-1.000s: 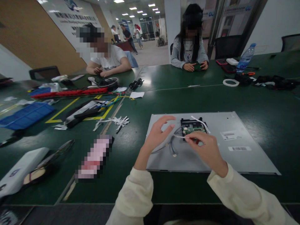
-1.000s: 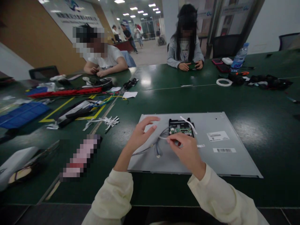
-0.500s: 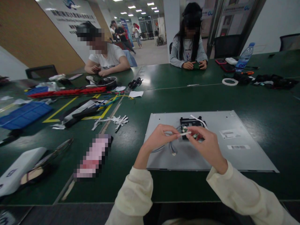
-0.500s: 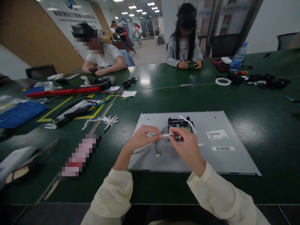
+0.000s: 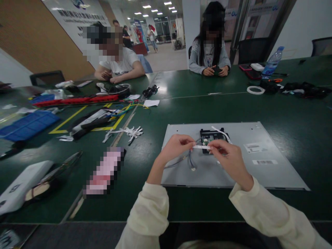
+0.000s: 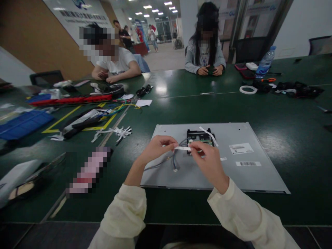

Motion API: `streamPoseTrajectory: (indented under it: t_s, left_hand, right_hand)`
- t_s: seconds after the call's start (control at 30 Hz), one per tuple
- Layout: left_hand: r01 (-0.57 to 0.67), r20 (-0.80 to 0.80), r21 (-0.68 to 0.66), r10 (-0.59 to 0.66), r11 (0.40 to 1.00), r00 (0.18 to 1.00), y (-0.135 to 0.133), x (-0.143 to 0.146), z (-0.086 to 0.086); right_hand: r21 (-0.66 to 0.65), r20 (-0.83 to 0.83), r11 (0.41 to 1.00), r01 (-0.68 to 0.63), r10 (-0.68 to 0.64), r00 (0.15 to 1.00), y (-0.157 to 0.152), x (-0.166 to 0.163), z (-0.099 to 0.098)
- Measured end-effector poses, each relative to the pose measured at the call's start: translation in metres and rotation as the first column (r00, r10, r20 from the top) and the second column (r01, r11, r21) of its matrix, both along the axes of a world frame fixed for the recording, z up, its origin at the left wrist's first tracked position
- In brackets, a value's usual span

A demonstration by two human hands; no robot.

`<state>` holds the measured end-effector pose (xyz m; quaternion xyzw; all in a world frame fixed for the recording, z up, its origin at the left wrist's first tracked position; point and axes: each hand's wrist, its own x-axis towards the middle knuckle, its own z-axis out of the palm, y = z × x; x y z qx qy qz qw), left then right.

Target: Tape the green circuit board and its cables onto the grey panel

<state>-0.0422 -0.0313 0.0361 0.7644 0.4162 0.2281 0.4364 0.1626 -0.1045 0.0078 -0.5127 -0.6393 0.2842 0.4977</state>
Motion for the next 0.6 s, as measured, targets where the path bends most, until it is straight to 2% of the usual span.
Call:
streamPoseTrajectory:
  t_s: [0.2, 0.4, 0.5, 0.6]
  left_hand:
    - [-0.116, 0.091, -0.006, 0.116, 0.993, 0.989, 0.011, -0.005, -0.011]
    - [-0.266, 0.086, 0.012, 0.264, 0.964, 0.961, 0.018, -0.006, -0.024]
    - [-0.282, 0.112, -0.047, 0.286, 0.958, 0.952, 0.017, -0.005, -0.025]
    - [-0.265, 0.161, -0.165, 0.291, 0.950, 0.943, 0.014, -0.005, -0.022]
  right_hand:
    - [0.032, 0.106, 0.998, -0.058, 0.055, 0.993, 0.001, -0.003, -0.004]
    - [0.053, 0.254, 0.992, -0.112, 0.095, 0.963, 0.000, -0.007, -0.014]
    - [0.095, 0.328, 0.989, -0.116, 0.079, 0.941, -0.001, -0.007, -0.015]
    - [0.148, 0.341, 0.983, -0.110, 0.053, 0.939, -0.002, -0.007, -0.016]
